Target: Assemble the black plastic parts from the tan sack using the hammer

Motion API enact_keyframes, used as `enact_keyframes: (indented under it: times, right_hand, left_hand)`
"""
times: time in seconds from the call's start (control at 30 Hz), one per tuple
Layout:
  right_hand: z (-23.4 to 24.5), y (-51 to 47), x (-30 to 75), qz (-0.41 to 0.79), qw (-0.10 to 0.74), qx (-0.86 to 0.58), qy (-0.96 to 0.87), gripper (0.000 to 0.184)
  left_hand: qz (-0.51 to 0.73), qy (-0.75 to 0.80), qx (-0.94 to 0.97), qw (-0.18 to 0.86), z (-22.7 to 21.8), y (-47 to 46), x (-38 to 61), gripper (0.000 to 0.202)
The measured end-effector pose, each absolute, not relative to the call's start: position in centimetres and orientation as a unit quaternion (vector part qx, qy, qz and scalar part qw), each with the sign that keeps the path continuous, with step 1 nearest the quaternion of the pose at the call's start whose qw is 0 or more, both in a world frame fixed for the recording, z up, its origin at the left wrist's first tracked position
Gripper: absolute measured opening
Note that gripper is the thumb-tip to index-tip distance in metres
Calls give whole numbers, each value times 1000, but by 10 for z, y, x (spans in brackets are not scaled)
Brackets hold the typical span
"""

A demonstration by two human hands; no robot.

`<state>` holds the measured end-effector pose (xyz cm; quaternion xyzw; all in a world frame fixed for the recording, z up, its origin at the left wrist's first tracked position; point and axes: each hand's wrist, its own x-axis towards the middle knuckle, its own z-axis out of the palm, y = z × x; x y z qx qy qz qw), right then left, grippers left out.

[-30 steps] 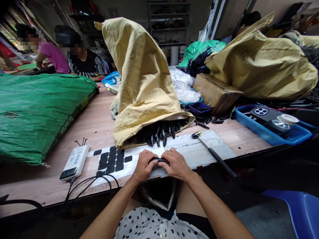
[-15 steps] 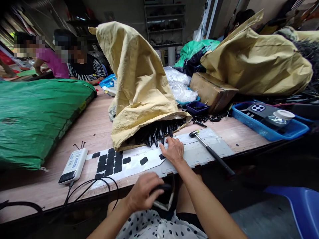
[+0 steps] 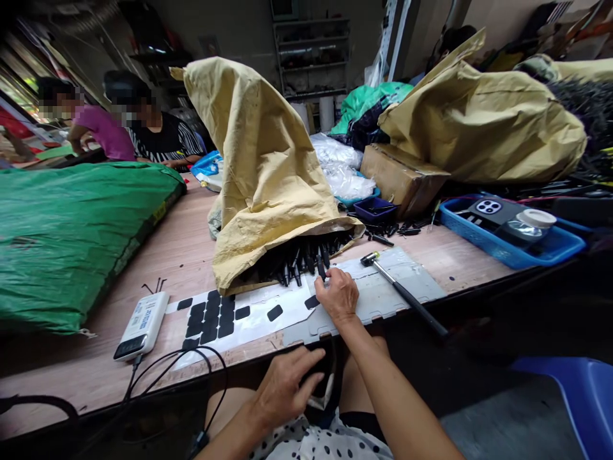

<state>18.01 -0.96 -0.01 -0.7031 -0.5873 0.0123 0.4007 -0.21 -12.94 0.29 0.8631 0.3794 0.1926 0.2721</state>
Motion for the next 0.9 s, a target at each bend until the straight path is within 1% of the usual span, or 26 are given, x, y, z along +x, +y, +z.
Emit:
enact_keyframes:
  times: [0.1, 0.17, 0.23, 0.27, 0.33, 0.43, 0.5, 0.63, 0.7, 0.83, 0.9]
  right_hand:
    - [8, -28, 183, 66, 440, -657, -609, 12]
    - [14, -40, 183, 117, 421, -586, -682, 10]
    - [19, -48, 183, 159, 389, -525, -740, 9]
    - [21, -50, 182, 173, 379, -509, -753, 9]
    - [21, -49, 183, 197, 370, -497, -760, 10]
    - [20, -43, 190, 218, 349, -491, -768, 11]
    - [19, -39, 195, 219, 320, -483, -785, 12]
    - [21, -33, 199, 200, 247, -463, -827, 13]
    - [23, -32, 198, 191, 225, -457, -839, 15]
    - [23, -34, 192, 170, 209, -461, -846, 21]
    - [20, -35, 189, 167, 215, -460, -846, 20]
  left_hand:
    - [293, 418, 844, 163, 36, -100, -5, 45]
    - [301, 449, 837, 88, 48, -77, -10, 55]
    - [271, 455, 847, 53, 50, -57, -15, 61]
    - [255, 450, 854, 50, 48, -49, -17, 60]
    - [236, 443, 863, 58, 40, -38, -18, 47]
    - [243, 460, 850, 80, 24, -33, -16, 25]
    - [257, 479, 833, 100, 16, -34, -14, 18]
    - [275, 497, 810, 149, 8, -36, -12, 15]
    - [279, 496, 805, 168, 7, -36, -13, 16]
    - [276, 483, 810, 186, 5, -35, -15, 18]
    - [274, 475, 817, 181, 4, -35, -16, 19]
